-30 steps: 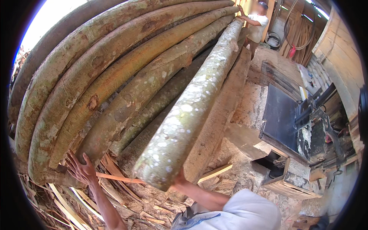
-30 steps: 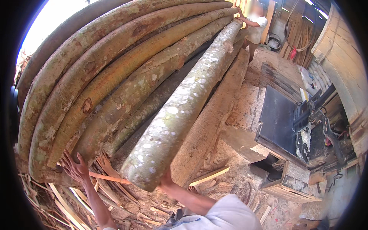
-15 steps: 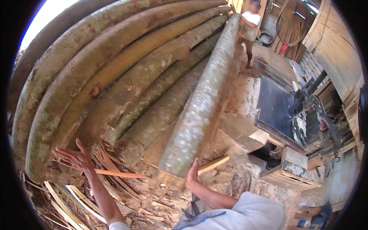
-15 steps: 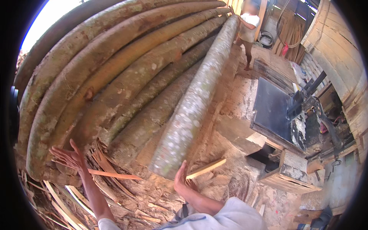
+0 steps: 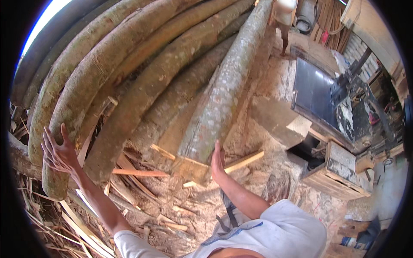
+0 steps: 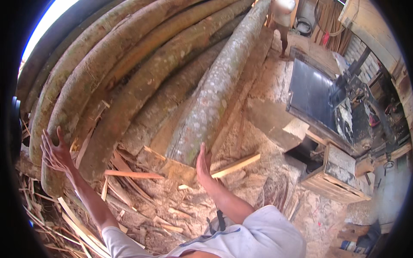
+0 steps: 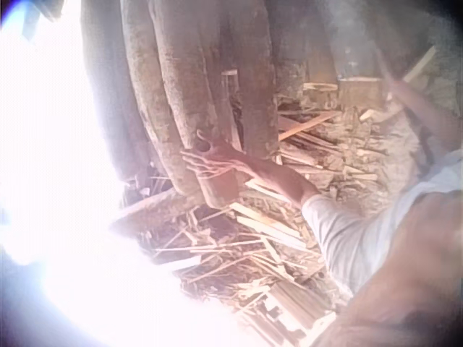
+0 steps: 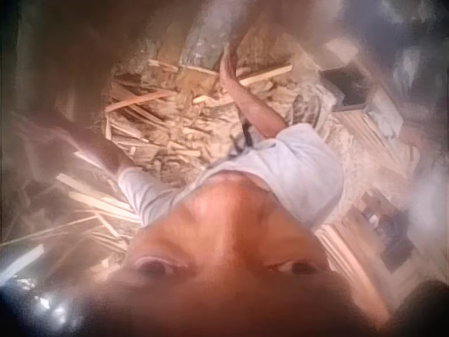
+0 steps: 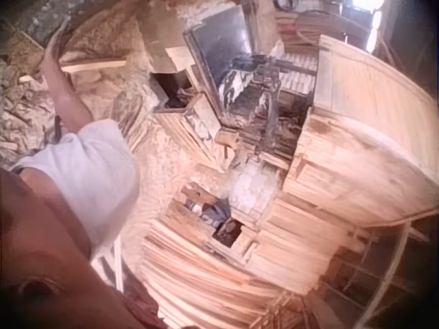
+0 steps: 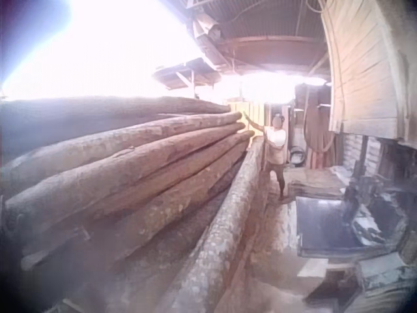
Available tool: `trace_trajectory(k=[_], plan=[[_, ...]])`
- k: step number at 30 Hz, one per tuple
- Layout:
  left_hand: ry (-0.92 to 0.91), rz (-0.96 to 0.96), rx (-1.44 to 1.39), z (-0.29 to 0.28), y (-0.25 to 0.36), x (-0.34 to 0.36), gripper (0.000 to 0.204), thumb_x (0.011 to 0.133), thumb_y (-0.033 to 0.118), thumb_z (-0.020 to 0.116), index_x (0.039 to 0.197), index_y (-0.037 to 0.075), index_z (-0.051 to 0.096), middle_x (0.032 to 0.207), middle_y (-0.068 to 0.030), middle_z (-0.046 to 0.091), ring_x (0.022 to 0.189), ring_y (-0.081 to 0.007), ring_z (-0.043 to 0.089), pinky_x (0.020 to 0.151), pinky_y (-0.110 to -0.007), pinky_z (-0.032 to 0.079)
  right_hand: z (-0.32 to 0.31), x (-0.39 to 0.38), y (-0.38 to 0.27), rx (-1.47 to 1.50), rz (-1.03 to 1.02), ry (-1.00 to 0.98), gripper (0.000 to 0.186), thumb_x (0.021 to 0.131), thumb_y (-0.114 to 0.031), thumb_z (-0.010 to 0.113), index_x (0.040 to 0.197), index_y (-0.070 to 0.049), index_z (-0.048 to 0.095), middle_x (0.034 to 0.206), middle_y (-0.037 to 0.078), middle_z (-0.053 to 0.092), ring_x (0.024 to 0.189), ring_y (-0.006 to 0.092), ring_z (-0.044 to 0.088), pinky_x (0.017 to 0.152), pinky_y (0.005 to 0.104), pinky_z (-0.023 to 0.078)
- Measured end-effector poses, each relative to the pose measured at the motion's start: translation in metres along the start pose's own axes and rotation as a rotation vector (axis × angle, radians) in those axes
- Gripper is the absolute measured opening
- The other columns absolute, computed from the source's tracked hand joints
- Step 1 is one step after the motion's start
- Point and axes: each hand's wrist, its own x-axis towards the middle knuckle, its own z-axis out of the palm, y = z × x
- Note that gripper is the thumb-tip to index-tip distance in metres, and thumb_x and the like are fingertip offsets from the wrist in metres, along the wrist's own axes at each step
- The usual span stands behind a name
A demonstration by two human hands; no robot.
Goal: The person feeds long logs and planks through a bandsaw to cut them into lumber. A coworker assists by guiding the wood and removing the cut pieces. The person repeatedly positions logs on the saw table and pushes them through the blade.
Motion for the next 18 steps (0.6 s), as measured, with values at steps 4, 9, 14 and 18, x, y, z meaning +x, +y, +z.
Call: trace_trajectory(k=[4, 9, 14, 18], plan=[[-0.072, 0.104, -0.017, -0.011, 0.007, 0.013, 0.072, 0.084, 0.072, 0.043, 0.140, 0.027, 0.045, 0.138, -0.0015, 0.052, 0.128, -0.0233, 0.047, 0.104, -0.043, 0.037, -0.005, 0.001, -0.017, -0.151, -0.020, 0.085, 0.097, 0.086, -0.062, 0.053, 0.148, 0.000, 0.010, 0.151, 0.019, 0.021, 0.140, 0.0312, 0.022, 0.114, 0.0418, 0.022], [-0.087, 0.170, -0.162, -0.015, -0.001, -0.006, 0.077, 0.082, 0.070, 0.049, 0.145, 0.028, 0.036, 0.144, -0.0058, 0.044, 0.131, -0.0275, 0.043, 0.107, -0.046, 0.033, -0.020, 0.022, -0.001, -0.284, -0.177, 0.150, 0.107, 0.081, -0.068, 0.054, 0.149, 0.000, 0.006, 0.152, 0.024, 0.016, 0.140, 0.0364, 0.020, 0.112, 0.0469, 0.027], [-0.130, 0.186, -0.151, -0.017, -0.002, -0.013, 0.076, 0.083, 0.069, 0.049, 0.145, 0.028, 0.036, 0.145, -0.0068, 0.043, 0.132, -0.0277, 0.041, 0.108, -0.046, 0.032, -0.055, 0.009, 0.001, -0.094, -0.079, 0.030, 0.091, 0.087, -0.067, 0.042, 0.148, -0.003, 0.018, 0.152, 0.016, 0.022, 0.139, 0.0287, 0.023, 0.112, 0.0434, 0.022], [-0.264, 0.177, -0.273, -0.019, -0.002, -0.002, 0.076, 0.083, 0.070, 0.048, 0.145, 0.028, 0.036, 0.144, -0.0084, 0.043, 0.131, -0.0292, 0.042, 0.106, -0.046, 0.032, -0.081, 0.017, 0.018, 0.221, 0.080, 0.036, 0.082, 0.092, -0.064, 0.030, 0.149, -0.006, 0.018, 0.152, 0.013, 0.024, 0.138, 0.0282, 0.027, 0.112, 0.0417, 0.022]])
